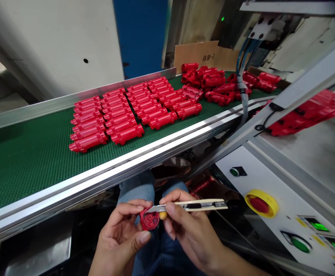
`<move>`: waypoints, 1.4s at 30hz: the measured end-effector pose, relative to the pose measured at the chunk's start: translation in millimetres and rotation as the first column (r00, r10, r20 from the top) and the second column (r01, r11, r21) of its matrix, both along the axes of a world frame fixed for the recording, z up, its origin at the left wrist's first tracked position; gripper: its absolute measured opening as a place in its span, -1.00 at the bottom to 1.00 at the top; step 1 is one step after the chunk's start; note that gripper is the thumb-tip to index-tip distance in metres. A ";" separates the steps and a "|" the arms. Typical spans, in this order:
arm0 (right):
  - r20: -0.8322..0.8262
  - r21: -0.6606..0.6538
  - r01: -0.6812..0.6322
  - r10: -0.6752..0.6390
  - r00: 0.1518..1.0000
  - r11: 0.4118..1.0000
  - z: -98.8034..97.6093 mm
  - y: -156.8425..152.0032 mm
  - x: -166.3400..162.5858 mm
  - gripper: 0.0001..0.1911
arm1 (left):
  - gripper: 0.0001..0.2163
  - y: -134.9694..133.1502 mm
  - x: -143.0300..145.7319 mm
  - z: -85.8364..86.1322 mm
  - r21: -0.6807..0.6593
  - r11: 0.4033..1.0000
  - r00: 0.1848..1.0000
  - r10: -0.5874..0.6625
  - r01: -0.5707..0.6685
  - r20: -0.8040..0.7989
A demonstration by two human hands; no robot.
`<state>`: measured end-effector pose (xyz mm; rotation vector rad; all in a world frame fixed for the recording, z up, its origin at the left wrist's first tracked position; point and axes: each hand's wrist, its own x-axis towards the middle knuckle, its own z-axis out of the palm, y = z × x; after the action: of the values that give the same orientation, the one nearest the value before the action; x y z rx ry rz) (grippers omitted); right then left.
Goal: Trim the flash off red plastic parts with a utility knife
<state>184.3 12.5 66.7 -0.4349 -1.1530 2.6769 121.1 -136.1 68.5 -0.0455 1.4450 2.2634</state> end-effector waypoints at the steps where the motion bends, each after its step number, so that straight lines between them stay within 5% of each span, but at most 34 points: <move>1: -0.001 0.000 -0.001 0.001 1.000 1.000 -0.3 -0.2 -0.1 -0.70 | -0.67 -0.1 0.2 0.1 -0.001 1.000 1.000 0.002 -0.002 0.002; 10: 0.024 0.017 -0.010 0.009 1.000 1.000 -0.6 -0.3 0.7 -0.67 | -0.67 -0.6 0.2 -0.6 -0.009 1.000 1.000 -0.004 0.004 0.002; 18: 0.053 -0.106 -0.040 0.046 0.998 0.994 -1.7 -5.6 1.6 -0.65 | -0.69 -0.3 0.7 -1.7 -0.007 1.000 1.000 -0.003 0.003 -0.004; 27: 0.063 0.052 0.022 -0.026 0.998 0.998 -0.8 -5.1 -0.1 -0.58 | -0.66 2.8 1.4 3.3 -0.013 0.999 0.998 0.047 -0.046 0.039; 36: 0.093 -0.028 -0.016 0.019 0.995 0.999 -3.3 -12.8 2.1 -0.58 | -0.67 2.2 2.8 3.1 -0.006 0.999 0.998 0.052 -0.052 0.031; 39: -0.039 0.132 0.038 -0.033 0.999 0.991 -7.1 -5.1 5.2 -0.73 | -0.68 1.2 2.9 5.0 -0.007 0.998 0.998 0.056 -0.056 0.030; 42: -0.195 0.501 0.159 -0.068 0.978 0.851 -5.5 7.7 9.5 -0.89 | -0.68 -0.1 3.1 6.4 -0.018 0.999 0.998 0.045 -0.044 0.051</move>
<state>193.8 20.3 61.3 -0.1677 -1.6529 2.1280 124.2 -136.2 75.0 -0.1409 1.4503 2.2682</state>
